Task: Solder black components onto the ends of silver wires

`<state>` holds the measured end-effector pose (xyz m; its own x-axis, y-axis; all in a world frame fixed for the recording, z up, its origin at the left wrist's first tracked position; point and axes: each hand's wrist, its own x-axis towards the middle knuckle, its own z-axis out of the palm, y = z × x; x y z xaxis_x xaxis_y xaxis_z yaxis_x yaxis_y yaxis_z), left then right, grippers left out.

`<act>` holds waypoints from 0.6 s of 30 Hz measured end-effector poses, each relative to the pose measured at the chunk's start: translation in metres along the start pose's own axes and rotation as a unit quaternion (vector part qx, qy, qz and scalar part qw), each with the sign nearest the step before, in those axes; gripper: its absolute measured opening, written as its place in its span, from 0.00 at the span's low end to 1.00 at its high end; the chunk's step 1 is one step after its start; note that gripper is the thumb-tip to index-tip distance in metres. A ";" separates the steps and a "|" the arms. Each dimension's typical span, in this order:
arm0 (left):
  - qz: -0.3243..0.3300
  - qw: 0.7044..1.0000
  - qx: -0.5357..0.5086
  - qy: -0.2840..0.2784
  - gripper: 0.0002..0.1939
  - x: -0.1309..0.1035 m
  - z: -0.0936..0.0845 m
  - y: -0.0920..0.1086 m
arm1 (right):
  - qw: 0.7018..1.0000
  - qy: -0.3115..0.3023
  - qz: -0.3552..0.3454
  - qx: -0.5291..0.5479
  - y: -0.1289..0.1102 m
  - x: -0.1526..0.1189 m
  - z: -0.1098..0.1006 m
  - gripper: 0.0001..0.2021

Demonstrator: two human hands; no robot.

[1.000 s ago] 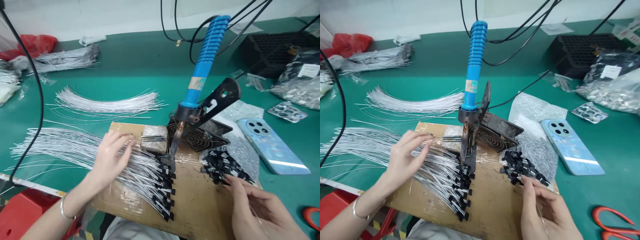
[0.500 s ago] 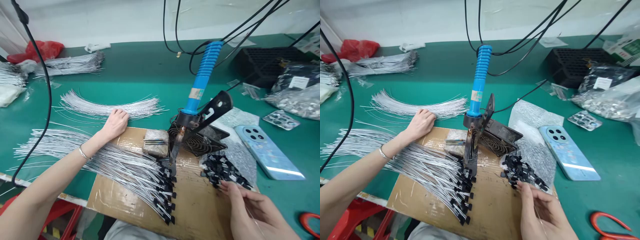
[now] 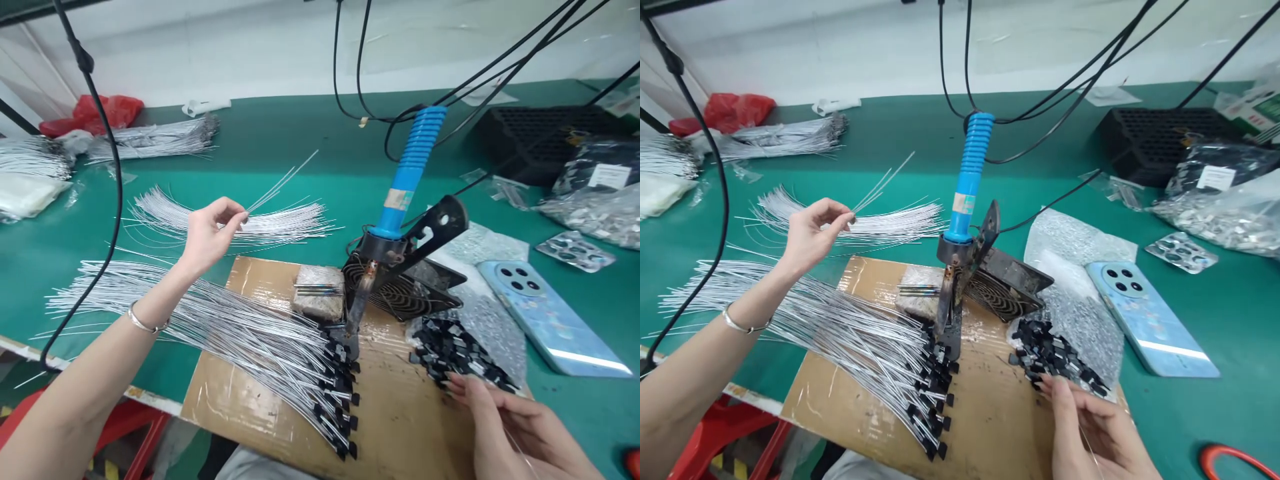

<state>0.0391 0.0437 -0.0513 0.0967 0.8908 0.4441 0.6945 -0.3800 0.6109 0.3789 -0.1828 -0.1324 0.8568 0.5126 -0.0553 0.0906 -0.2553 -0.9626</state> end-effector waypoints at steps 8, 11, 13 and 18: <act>-0.032 0.988 -0.085 0.129 0.05 0.007 -0.027 0.019 | 1.000 0.000 0.002 -0.007 -0.010 -0.002 0.003 0.22; -0.048 0.987 -0.086 0.125 0.04 0.010 -0.019 0.011 | 1.000 0.001 -0.007 -0.006 -0.007 -0.002 0.003 0.22; -0.057 0.986 -0.094 0.124 0.04 0.011 -0.012 0.006 | 1.000 -0.007 0.002 -0.004 -0.005 -0.003 0.003 0.23; -0.054 0.984 -0.101 0.136 0.05 0.010 -0.015 0.017 | 0.999 -0.021 -0.041 0.013 0.005 0.003 -0.002 0.20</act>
<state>0.0414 0.0421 -0.0265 -0.1825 0.8395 0.5118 0.5312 -0.3539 0.7698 0.3825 -0.1844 -0.1367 0.8248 0.5653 0.0129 0.1458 -0.1906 -0.9708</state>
